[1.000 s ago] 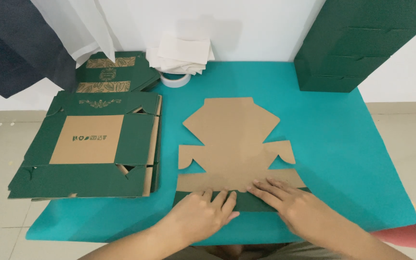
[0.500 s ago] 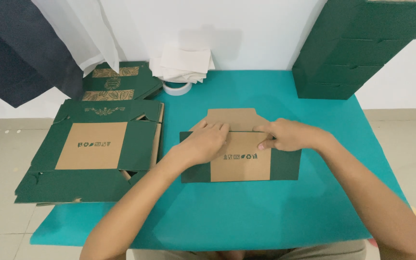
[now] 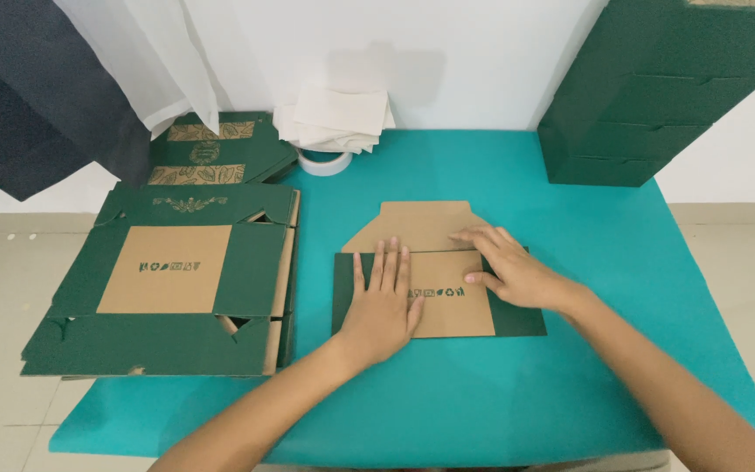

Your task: The person assembles a flat-packed cardboard box by hand. They fold the side flaps inward, tuck the tabs into slots, and fold the top flaps to close the box, then place it on a stack of finished boxes.

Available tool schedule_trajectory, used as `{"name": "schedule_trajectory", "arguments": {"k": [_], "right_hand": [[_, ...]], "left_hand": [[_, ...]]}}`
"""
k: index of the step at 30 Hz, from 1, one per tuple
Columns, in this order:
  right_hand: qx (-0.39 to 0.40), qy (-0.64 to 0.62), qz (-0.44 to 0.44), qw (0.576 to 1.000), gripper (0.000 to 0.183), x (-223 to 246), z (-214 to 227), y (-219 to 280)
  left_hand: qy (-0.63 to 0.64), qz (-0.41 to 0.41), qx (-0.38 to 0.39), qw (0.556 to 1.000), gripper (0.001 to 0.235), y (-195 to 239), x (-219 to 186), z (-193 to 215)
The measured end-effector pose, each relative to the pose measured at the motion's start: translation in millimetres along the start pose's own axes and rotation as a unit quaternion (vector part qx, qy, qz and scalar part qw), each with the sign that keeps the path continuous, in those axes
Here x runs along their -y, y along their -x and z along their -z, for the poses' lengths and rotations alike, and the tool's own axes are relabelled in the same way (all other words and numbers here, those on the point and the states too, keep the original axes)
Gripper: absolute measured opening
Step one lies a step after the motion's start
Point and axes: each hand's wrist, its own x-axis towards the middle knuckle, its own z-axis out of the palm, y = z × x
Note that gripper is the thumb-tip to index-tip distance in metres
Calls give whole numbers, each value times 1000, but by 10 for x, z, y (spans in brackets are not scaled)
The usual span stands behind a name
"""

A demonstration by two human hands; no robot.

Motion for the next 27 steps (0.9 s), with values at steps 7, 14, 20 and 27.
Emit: {"name": "schedule_trajectory", "arguments": {"k": [7,14,20,27], "right_hand": [[8,197,21,980,69,77,-556,159],[-24,140,70,987,55,236,-384,46],[-84,233,-15,969,49,308,-343,162],[-65,242,-153,956,65,526,-672,394]], "left_hand": [[-3,-14,-19,1000,68,-75,72,-204],[-90,-56,-148,983,60,-101,79,-471],[-260,-101,-227,933,40,-44,-111,-498],[-216,-40,-96,971,44,-267,-82,-152]]}}
